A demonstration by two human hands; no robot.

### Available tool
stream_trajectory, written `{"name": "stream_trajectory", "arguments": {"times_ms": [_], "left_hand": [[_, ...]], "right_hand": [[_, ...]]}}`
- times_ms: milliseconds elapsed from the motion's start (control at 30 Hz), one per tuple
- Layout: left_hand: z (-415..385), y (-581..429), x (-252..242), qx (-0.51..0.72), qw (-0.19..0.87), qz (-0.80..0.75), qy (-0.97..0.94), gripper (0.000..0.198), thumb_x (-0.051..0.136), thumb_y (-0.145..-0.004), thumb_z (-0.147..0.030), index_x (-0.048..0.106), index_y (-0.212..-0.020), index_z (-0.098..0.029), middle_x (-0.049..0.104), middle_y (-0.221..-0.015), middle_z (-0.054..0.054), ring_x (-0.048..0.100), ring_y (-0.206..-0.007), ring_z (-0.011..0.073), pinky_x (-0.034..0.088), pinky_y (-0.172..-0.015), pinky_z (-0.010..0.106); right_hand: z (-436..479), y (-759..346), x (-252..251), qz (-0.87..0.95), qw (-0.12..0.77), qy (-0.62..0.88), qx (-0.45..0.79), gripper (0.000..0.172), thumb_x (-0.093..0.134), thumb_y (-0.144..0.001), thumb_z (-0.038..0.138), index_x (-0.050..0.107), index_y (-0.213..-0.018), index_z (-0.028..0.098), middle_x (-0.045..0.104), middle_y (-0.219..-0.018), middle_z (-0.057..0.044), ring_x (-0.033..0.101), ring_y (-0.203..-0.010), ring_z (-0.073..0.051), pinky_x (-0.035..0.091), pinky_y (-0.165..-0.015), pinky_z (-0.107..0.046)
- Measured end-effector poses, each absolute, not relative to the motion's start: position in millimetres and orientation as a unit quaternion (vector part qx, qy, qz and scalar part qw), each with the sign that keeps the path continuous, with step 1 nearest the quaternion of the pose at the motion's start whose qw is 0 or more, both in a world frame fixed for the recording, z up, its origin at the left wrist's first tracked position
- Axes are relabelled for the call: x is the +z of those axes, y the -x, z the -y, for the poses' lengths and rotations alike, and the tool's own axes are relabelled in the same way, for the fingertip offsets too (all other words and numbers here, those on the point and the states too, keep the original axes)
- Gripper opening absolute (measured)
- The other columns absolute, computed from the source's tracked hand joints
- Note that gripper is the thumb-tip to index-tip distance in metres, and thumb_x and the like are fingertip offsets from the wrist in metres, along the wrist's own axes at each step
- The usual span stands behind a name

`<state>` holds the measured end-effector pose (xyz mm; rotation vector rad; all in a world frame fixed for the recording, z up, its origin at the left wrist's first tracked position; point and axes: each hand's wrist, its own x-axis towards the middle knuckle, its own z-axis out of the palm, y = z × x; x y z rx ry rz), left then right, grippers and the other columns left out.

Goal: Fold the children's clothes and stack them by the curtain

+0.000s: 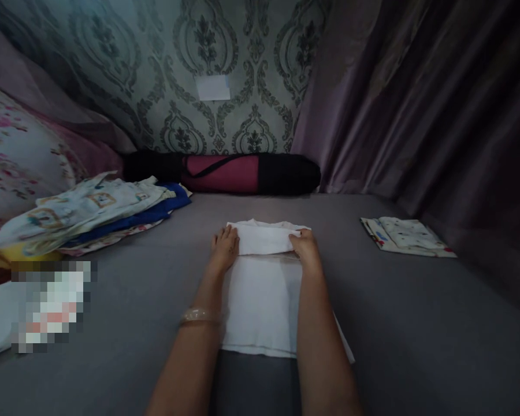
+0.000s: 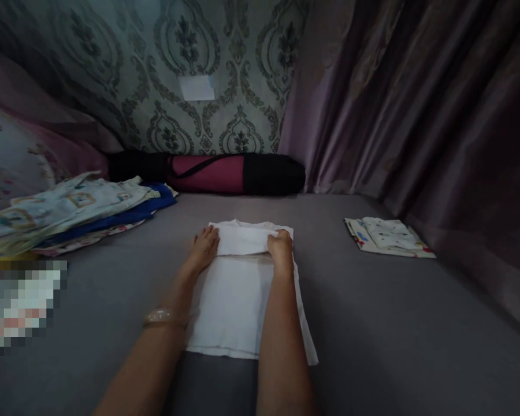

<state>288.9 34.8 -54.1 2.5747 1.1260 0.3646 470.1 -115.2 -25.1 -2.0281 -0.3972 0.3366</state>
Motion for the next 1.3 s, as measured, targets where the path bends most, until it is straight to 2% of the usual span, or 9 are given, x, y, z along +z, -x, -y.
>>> {"name": "stream_trajectory", "arguments": {"times_ms": [200, 433, 600, 733, 800, 933, 1133, 1200, 1300], "left_hand": [[-33.4, -287.1, -50.7, 0.098, 0.12, -0.397, -0.905, 0.05, 0.024, -0.098, -0.031, 0.04, -0.143, -0.016, 0.029, -0.155, 0.01, 0.025, -0.142, 0.0307, 0.021, -0.114, 0.052], [-31.8, -287.4, -50.1, 0.106, 0.131, -0.394, -0.904, 0.047, 0.029, -0.097, -0.029, 0.043, -0.14, -0.017, 0.031, -0.154, 0.011, 0.027, -0.142, 0.0308, 0.022, -0.113, 0.054], [-35.3, -288.8, -47.9, 0.19, 0.22, -0.409, -0.865, 0.041, 0.032, -0.096, -0.02, 0.051, -0.132, -0.016, 0.04, -0.15, 0.012, 0.034, -0.139, 0.0256, 0.02, -0.115, 0.05], [-46.6, -283.1, -39.0, 0.311, 0.343, -0.406, -0.788, 0.042, 0.031, -0.095, -0.018, 0.051, -0.131, -0.014, 0.053, -0.139, 0.013, 0.049, -0.128, 0.0207, 0.037, -0.108, 0.038], [-50.5, -280.0, -33.3, 0.347, 0.364, -0.404, -0.764, 0.042, 0.032, -0.094, -0.019, 0.053, -0.13, -0.013, 0.058, -0.132, 0.013, 0.053, -0.123, 0.0211, 0.041, -0.104, 0.036], [-48.2, -280.7, -26.1, 0.355, 0.376, -0.388, -0.763, 0.04, 0.035, -0.093, -0.017, 0.056, -0.127, -0.012, 0.062, -0.126, 0.015, 0.056, -0.118, 0.022, 0.042, -0.102, 0.036], [-36.5, -287.7, -24.6, 0.305, 0.369, -0.371, -0.796, 0.045, 0.035, -0.09, -0.011, 0.052, -0.132, -0.009, 0.059, -0.128, 0.018, 0.054, -0.121, 0.0272, 0.041, -0.102, 0.042], [-35.0, -289.3, -26.7, 0.291, 0.364, -0.366, -0.806, 0.05, 0.037, -0.087, -0.008, 0.049, -0.135, -0.011, 0.06, -0.128, 0.018, 0.054, -0.121, 0.0282, 0.041, -0.102, 0.043], [-35.5, -292.4, -33.7, 0.291, 0.365, -0.36, -0.808, 0.058, 0.04, -0.082, -0.004, 0.043, -0.139, -0.012, 0.058, -0.13, 0.016, 0.054, -0.122, 0.0255, 0.04, -0.104, 0.04]], "right_hand": [[119.9, -464.4, -19.5, 0.194, 0.386, 0.897, 0.092, 0.034, 0.052, -0.077, 0.011, 0.067, -0.108, 0.012, 0.069, -0.106, -0.015, 0.063, -0.104, -0.025, 0.046, -0.089, -0.03], [123.3, -461.2, -16.0, 0.201, 0.307, 0.928, 0.068, 0.042, 0.046, -0.076, 0.004, 0.066, -0.112, 0.012, 0.069, -0.104, -0.015, 0.065, -0.1, -0.026, 0.048, -0.086, -0.033], [125.4, -455.1, -7.9, 0.201, 0.273, 0.94, 0.033, 0.043, 0.045, -0.075, 0.003, 0.066, -0.112, 0.009, 0.065, -0.111, -0.019, 0.059, -0.109, -0.029, 0.045, -0.091, -0.038], [125.8, -448.8, 11.4, 0.239, 0.269, 0.933, -0.014, 0.041, 0.041, -0.083, 0.008, 0.064, -0.116, 0.008, 0.065, -0.112, -0.02, 0.06, -0.108, -0.029, 0.045, -0.091, -0.038], [125.3, -444.9, 25.3, 0.26, 0.277, 0.925, -0.025, 0.04, 0.038, -0.088, 0.012, 0.062, -0.119, 0.009, 0.065, -0.113, -0.019, 0.06, -0.108, -0.028, 0.045, -0.092, -0.036], [125.0, -433.8, 51.4, 0.303, 0.252, 0.918, -0.046, 0.042, 0.03, -0.093, 0.018, 0.058, -0.125, 0.013, 0.063, -0.119, -0.017, 0.057, -0.113, -0.025, 0.043, -0.094, -0.035], [108.7, -410.8, 56.2, 0.418, 0.119, 0.901, 0.008, 0.039, 0.029, -0.093, 0.012, 0.064, -0.111, 0.01, 0.067, -0.108, -0.019, 0.063, -0.101, -0.027, 0.046, -0.084, -0.037], [96.4, -399.8, 45.1, 0.461, 0.106, 0.881, 0.007, 0.035, 0.034, -0.092, 0.011, 0.064, -0.111, 0.01, 0.066, -0.113, -0.018, 0.06, -0.108, -0.026, 0.043, -0.092, -0.038], [78.3, -383.7, 20.5, 0.527, 0.101, 0.843, -0.016, 0.039, 0.038, -0.093, 0.014, 0.053, -0.129, 0.011, 0.053, -0.137, -0.014, 0.042, -0.132, -0.022, 0.025, -0.111, -0.039]]}}
